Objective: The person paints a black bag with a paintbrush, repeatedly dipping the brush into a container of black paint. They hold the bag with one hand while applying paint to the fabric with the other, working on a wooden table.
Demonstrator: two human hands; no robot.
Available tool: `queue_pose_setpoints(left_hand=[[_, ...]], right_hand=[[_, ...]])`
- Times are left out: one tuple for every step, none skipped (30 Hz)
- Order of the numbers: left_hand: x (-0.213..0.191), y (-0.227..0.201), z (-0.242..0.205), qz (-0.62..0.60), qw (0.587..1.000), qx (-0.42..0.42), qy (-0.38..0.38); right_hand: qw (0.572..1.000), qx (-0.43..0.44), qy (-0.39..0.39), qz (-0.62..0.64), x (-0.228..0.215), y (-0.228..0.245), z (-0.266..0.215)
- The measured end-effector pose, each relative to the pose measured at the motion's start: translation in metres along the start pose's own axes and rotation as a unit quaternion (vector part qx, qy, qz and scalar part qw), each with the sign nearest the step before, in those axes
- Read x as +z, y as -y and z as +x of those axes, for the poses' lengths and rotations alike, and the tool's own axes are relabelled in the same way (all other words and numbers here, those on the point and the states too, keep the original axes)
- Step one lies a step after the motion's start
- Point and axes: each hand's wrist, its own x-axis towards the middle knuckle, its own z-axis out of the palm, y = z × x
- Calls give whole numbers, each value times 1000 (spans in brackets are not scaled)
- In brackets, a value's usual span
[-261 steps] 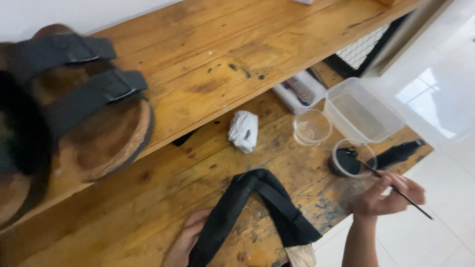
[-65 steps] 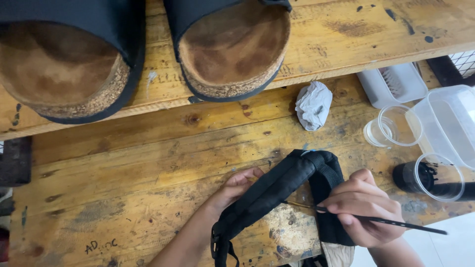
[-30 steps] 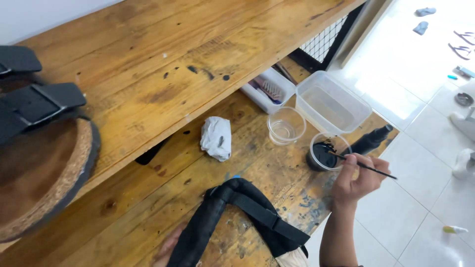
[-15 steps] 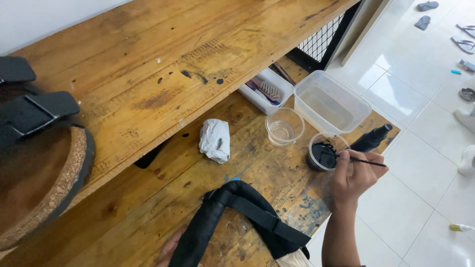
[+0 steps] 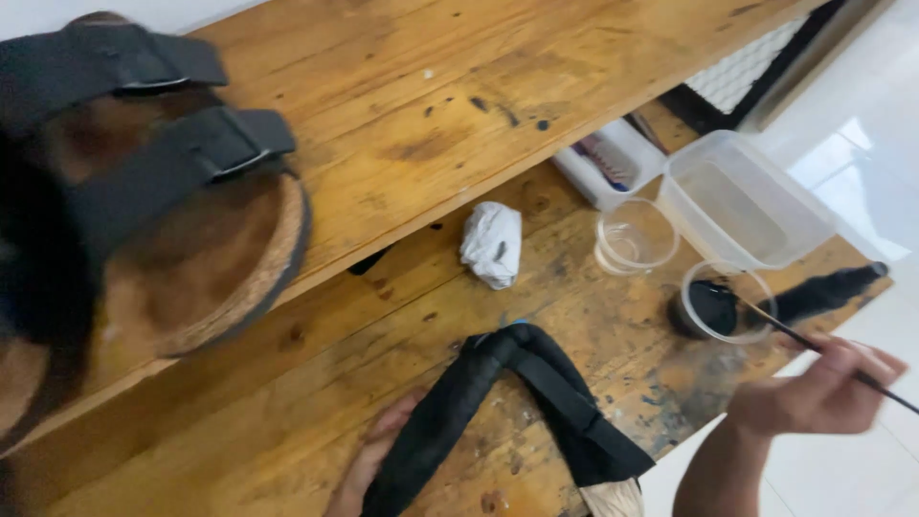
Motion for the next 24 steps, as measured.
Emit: queue_pose_setpoints(left_hand=[[2,-3,1,37,995,80,53],[5,-5,6,74,979,158,110],[-4,9,6,76,979,159,98],[-10,23,9,24,994,80,77],[-16,38,12,-30,998,2,55],[-12,31,11,-32,998,3,52],[-8,23,10,-33,995,32,84],[-3,16,10,-34,991,61,118],[8,1,4,-35,991,62,117],[19,-13,-2,-92,987,53,121],[30,-28,-8,-147,980,44,124],[32,-34,-10,-149,980,45,122],[35,-40,-12,-158,980,25,120],[37,-46,-15,-166,979,6,116],[37,-46,-15,-168,979,8,113],[37,-46,-15,-187,975,4,121],[37,-45,-15,-206,970,1,129],[34,-38,-15,-209,970,3,125],[31,-32,-14,-212,971,4,112],[28,-25,-13,-216,972,5,98],[29,-28,-14,-218,971,6,94],[30,-31,-15,-226,969,9,105],[31,-34,-17,-233,966,11,116],[28,-32,-16,-235,965,12,113]], right_hand=[[997,38,-23,60,1,1,1],[989,74,-47,115,-1,1,3],[988,81,-41,123,2,5,-3],[976,119,13,184,3,10,-6],[955,155,68,245,4,13,-8],[954,155,71,248,15,40,-6],[928,158,172,290,26,66,-4],[892,157,270,326,35,93,-2],[892,156,272,327,43,105,-3],[859,150,331,360,52,117,-4],[822,144,389,391,60,129,-5],[820,144,391,392,63,138,-1],[797,121,442,394,66,147,2],[769,98,492,396,70,156,5],[766,98,495,398,72,160,6],[754,63,515,403,74,163,6],[739,28,535,408,76,167,7],[736,28,538,410,76,169,4],[741,17,541,397,77,170,1],[746,6,545,383,77,171,-2],[743,7,547,385,77,171,-3],[747,3,548,377,78,171,-5],[750,-1,548,370,78,171,-7],[748,-1,550,371,77,169,-8]])
